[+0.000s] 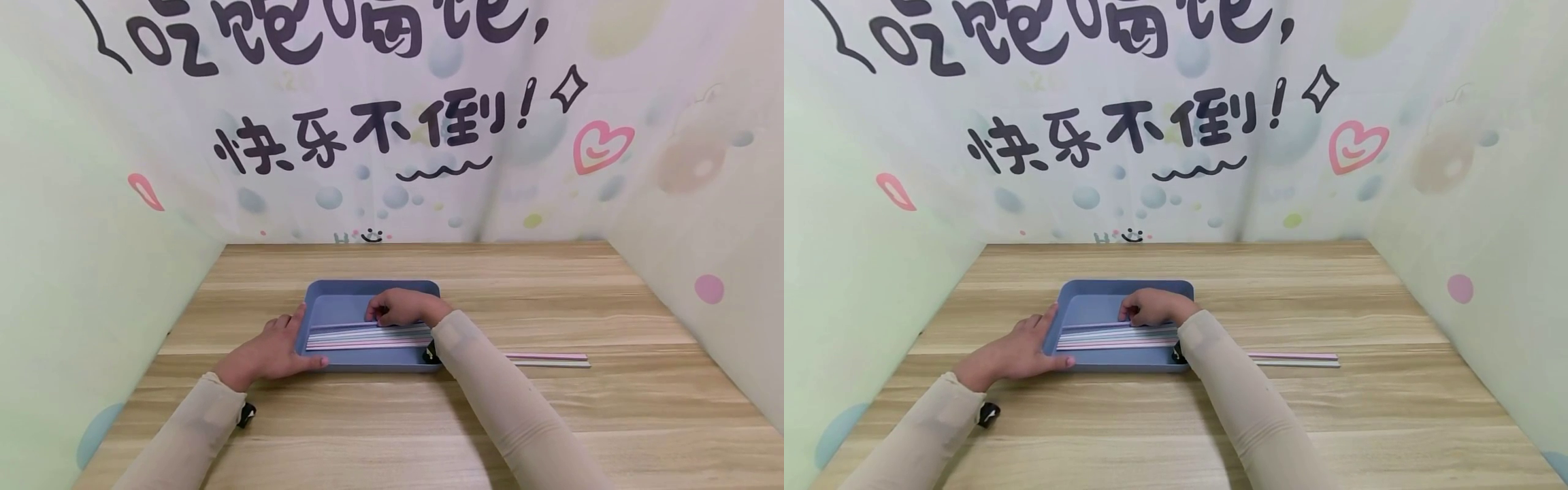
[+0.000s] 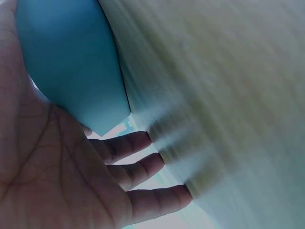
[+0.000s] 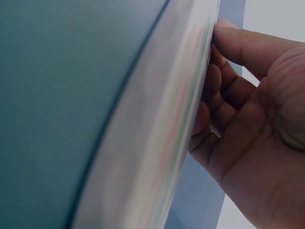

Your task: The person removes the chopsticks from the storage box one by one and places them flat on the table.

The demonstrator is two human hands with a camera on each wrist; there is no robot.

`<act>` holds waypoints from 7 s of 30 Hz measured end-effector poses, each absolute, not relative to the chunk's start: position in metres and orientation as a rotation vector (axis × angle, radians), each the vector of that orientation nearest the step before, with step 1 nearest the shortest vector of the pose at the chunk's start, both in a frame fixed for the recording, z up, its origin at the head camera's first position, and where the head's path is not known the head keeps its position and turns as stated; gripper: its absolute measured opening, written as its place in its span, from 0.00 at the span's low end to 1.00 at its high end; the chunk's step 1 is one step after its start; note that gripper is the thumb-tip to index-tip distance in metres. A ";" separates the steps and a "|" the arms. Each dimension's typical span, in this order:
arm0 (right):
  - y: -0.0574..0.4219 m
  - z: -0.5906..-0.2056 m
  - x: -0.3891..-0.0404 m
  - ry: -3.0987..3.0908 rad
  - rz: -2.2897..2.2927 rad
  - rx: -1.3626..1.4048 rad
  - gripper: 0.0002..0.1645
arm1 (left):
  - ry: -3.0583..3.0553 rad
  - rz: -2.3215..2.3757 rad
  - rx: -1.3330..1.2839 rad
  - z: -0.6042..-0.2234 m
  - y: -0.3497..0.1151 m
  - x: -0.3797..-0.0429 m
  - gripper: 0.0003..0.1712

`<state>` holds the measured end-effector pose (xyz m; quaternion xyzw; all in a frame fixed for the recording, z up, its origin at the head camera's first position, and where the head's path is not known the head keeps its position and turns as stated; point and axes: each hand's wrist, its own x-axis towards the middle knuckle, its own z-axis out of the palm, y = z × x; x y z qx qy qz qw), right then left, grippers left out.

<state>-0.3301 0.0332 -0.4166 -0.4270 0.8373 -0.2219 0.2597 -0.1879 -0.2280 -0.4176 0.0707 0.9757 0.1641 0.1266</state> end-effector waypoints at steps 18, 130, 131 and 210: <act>0.031 -0.416 -0.328 2.303 -0.591 -1.140 0.11 | 2.837 0.488 0.201 -0.415 -0.227 -0.187 0.74; 0.214 -0.377 -0.327 2.134 -0.807 -0.872 0.09 | 2.857 0.509 0.238 -0.415 -0.228 -0.185 0.73; 0.216 -0.377 -0.327 2.136 -0.808 -0.861 0.09 | 2.855 0.511 0.236 -0.415 -0.228 -0.184 0.73; 0.285 -0.415 -0.294 2.240 -0.787 -0.886 0.09 | 2.866 0.506 0.250 -0.417 -0.227 -0.185 0.73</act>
